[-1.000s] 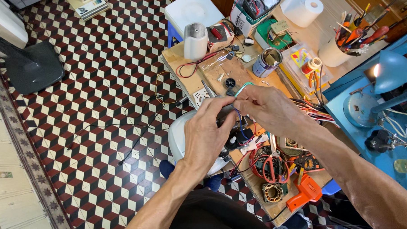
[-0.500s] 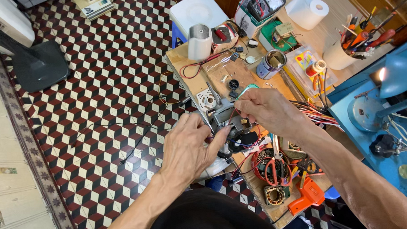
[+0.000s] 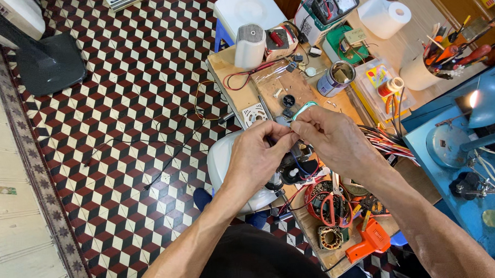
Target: The person works on a disassembled electric fan motor, stripping wire ends with pliers, twisting wires together, and applying heat shrink tubing. They use a heat gun to shrink the tubing and secure the connections.
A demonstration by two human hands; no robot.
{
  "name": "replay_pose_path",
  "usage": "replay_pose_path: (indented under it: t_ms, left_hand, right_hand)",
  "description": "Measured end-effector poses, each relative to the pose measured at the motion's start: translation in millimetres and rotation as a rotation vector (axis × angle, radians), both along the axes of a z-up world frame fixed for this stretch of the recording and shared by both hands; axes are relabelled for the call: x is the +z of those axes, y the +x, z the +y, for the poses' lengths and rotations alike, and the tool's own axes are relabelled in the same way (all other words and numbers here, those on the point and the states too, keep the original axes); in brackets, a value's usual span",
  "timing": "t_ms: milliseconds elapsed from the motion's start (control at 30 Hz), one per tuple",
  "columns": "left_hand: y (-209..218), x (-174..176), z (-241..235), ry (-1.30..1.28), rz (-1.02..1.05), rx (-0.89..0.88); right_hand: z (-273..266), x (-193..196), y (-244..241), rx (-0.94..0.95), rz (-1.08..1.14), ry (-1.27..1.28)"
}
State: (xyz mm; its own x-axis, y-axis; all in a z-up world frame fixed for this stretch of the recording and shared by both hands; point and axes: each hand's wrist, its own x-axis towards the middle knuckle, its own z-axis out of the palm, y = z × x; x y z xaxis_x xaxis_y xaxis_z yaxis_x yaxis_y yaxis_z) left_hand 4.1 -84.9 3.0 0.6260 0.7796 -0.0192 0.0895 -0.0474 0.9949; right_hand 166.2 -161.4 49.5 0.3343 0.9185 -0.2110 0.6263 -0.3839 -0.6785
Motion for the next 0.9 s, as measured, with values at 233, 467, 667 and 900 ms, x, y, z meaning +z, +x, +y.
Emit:
replay_pose_path:
  t_ms: [233, 467, 667, 900]
  left_hand:
    - [0.9, -9.1, 4.5, -0.092, -0.018, -0.027]
    - [2.1, -8.3, 9.7, -0.093, 0.005, -0.083]
    - [2.6, -4.8, 13.6, -0.047, 0.055, -0.117]
    - [0.1, -5.6, 16.3, -0.264, 0.030, -0.148]
  right_hand:
    - [-0.3, -7.4, 6.5, 0.063, 0.175, 0.092]
    - [-6.2, -22.3, 11.8, 0.028, 0.244, 0.126]
    - [-13.3, -28.3, 6.9, -0.045, 0.213, 0.132]
    - [-14.9, -22.2, 11.8, -0.110, 0.197, 0.130]
